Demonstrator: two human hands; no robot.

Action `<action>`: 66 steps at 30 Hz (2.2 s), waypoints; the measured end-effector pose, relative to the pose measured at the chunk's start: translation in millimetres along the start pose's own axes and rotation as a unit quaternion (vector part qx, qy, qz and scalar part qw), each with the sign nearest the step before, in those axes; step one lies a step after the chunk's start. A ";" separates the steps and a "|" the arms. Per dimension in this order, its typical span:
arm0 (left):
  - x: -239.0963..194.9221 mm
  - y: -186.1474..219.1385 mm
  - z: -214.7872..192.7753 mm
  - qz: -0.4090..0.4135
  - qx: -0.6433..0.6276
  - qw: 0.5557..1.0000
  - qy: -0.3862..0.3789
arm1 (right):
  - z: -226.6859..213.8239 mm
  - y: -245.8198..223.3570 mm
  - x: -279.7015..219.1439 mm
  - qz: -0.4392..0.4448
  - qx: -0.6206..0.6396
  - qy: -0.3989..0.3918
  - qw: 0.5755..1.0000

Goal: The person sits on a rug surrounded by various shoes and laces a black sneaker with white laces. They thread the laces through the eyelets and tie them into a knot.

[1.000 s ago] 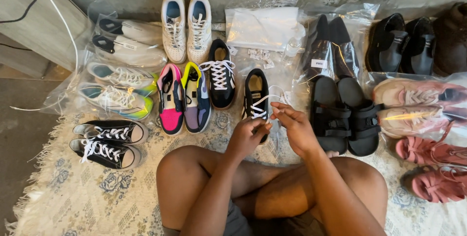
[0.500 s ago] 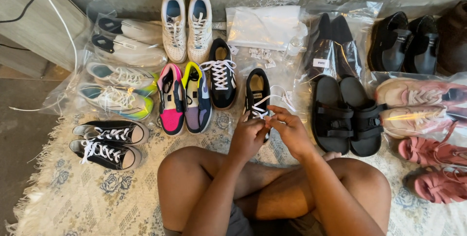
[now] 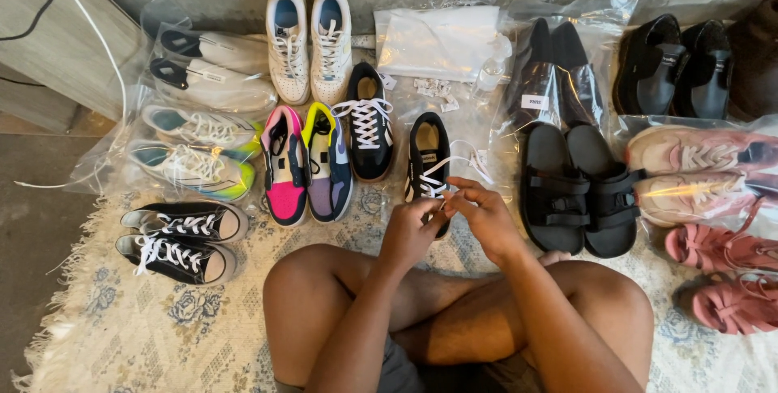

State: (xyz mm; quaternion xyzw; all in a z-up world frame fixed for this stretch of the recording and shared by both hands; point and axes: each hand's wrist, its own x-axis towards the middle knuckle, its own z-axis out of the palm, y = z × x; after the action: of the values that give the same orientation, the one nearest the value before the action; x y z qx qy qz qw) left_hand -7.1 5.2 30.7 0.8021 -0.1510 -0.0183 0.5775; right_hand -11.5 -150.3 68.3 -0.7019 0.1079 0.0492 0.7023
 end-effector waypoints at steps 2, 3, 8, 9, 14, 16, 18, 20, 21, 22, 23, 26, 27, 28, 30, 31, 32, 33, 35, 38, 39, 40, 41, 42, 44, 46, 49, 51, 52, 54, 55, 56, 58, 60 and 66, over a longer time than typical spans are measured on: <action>-5.3 24.3 -11.5 -0.027 -0.017 0.999 -0.035 | -2.6 -2.1 1.6 0.012 0.014 0.013 1.000; -9.0 36.2 -17.8 -0.055 -0.033 0.996 -0.068 | -3.2 -2.7 1.9 0.024 0.028 0.024 0.999; -7.6 49.5 -41.7 -0.122 -0.001 0.981 -0.151 | -12.7 -22.7 -0.9 0.080 0.091 0.053 0.991; -8.3 52.5 -46.5 -0.154 0.010 0.972 -0.177 | -13.2 -32.5 -3.1 0.092 0.112 0.057 0.988; -5.9 46.5 -51.2 -0.192 0.044 0.956 -0.216 | -24.7 -19.0 10.9 0.146 0.212 0.047 0.965; -3.8 39.1 -48.9 -0.185 0.048 0.956 -0.222 | -32.6 -10.2 15.2 0.163 0.244 0.036 0.955; -2.3 36.4 -49.1 -0.201 0.052 0.952 -0.225 | -34.0 -7.8 18.3 0.196 0.292 0.027 0.936; -2.1 35.9 -51.6 -0.204 0.055 0.949 -0.235 | -41.0 14.0 29.5 0.200 0.317 0.032 0.927; -1.8 35.7 -52.1 -0.207 0.058 0.945 -0.246 | -45.3 25.0 34.9 0.203 0.341 0.038 0.917; -1.5 40.6 -54.5 -0.206 0.058 0.945 -0.246 | -46.4 23.1 34.9 0.203 0.341 0.039 0.917; -2.1 45.5 -57.3 -0.211 0.062 0.944 -0.248 | -46.8 21.5 34.5 0.201 0.348 0.046 0.914; -1.7 51.9 -61.7 -0.217 0.069 0.938 -0.262 | -50.5 26.3 38.2 0.195 0.370 0.046 0.907; -2.0 52.7 -62.1 -0.219 0.072 0.934 -0.275 | -52.4 29.8 39.7 0.191 0.386 0.040 0.902; -3.0 51.9 -60.1 -0.219 0.072 0.933 -0.275 | -50.0 23.0 36.4 0.191 0.386 0.040 0.902; -3.8 50.5 -56.1 -0.227 0.062 0.931 -0.279 | -45.4 8.3 31.3 0.201 0.415 0.035 0.887; -3.6 47.6 -54.9 -0.227 0.062 0.931 -0.279 | -45.5 6.9 32.0 0.201 0.415 0.035 0.887; -3.4 44.7 -53.8 -0.225 0.062 0.929 -0.286 | -45.6 5.6 32.6 0.194 0.423 0.033 0.884; -3.3 41.8 -52.6 -0.223 0.063 0.928 -0.292 | -45.7 4.2 33.4 0.186 0.432 0.031 0.882; -5.1 46.1 -55.9 -0.219 0.053 0.928 -0.297 | -45.5 10.5 36.0 0.171 0.415 0.020 0.893; -5.2 52.4 -62.3 -0.206 0.035 0.927 -0.312 | -42.0 22.1 37.5 0.113 0.350 0.013 0.930; -5.1 54.4 -64.7 -0.198 0.028 0.926 -0.321 | -40.2 26.5 37.5 0.070 0.301 0.016 0.951; -5.6 55.1 -66.1 -0.198 0.027 0.926 -0.321 | -36.2 27.4 36.8 0.070 0.300 0.016 0.951; -5.6 55.9 -67.5 -0.195 0.024 0.924 -0.328 | -32.2 28.2 36.6 0.026 0.193 0.032 0.980; -5.7 56.7 -68.8 -0.192 0.020 0.922 -0.334 | -28.4 28.9 36.3 -0.019 0.083 0.048 0.995; -5.0 62.2 -71.5 -0.187 0.013 0.923 -0.336 | -28.0 45.0 41.6 -0.044 0.008 0.069 0.997; -5.2 66.4 -74.7 -0.182 0.006 0.923 -0.339 | -27.9 62.0 48.7 -0.069 -0.066 0.089 0.991; -10.5 70.5 -79.8 -0.166 -0.001 0.923 -0.347 | -24.6 79.5 56.0 -0.065 -0.165 0.115 0.977; -17.3 72.8 -83.3 -0.100 -0.024 0.933 -0.346 | -17.1 78.8 53.5 -0.060 -0.215 0.150 0.963; -19.4 74.0 -83.1 -0.100 -0.025 0.932 -0.346 | -15.1 81.7 54.2 -0.059 -0.215 0.150 0.963; -23.4 76.3 -82.6 -0.044 -0.051 0.944 -0.323 | -11.1 87.8 56.3 -0.048 -0.255 0.173 0.950; -23.2 75.6 -79.3 -0.044 -0.052 0.944 -0.323 | -13.2 96.8 61.1 -0.048 -0.256 0.173 0.950; -23.0 74.9 -76.2 -0.007 -0.035 0.948 -0.316 | -15.1 105.8 65.9 -0.050 -0.255 0.178 0.949; -23.2 71.0 -67.9 0.031 -0.018 0.951 -0.307 | -18.7 117.9 74.5 -0.054 -0.255 0.184 0.948; -28.6 64.9 -56.5 0.006 -0.025 0.958 -0.284 | -21.4 126.8 77.2 -0.028 -0.257 0.164 0.952; -23.9 71.3 -45.2 -0.045 -0.026 0.976 -0.212 | -26.6 124.1 77.3 0.019 -0.254 0.141 0.957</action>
State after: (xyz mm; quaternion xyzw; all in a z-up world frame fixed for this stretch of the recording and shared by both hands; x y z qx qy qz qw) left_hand -36.4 32.7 108.7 0.7705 -0.2336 -0.2180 0.5515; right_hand 34.0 -181.9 -69.5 -0.8546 0.2034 -0.0111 0.4776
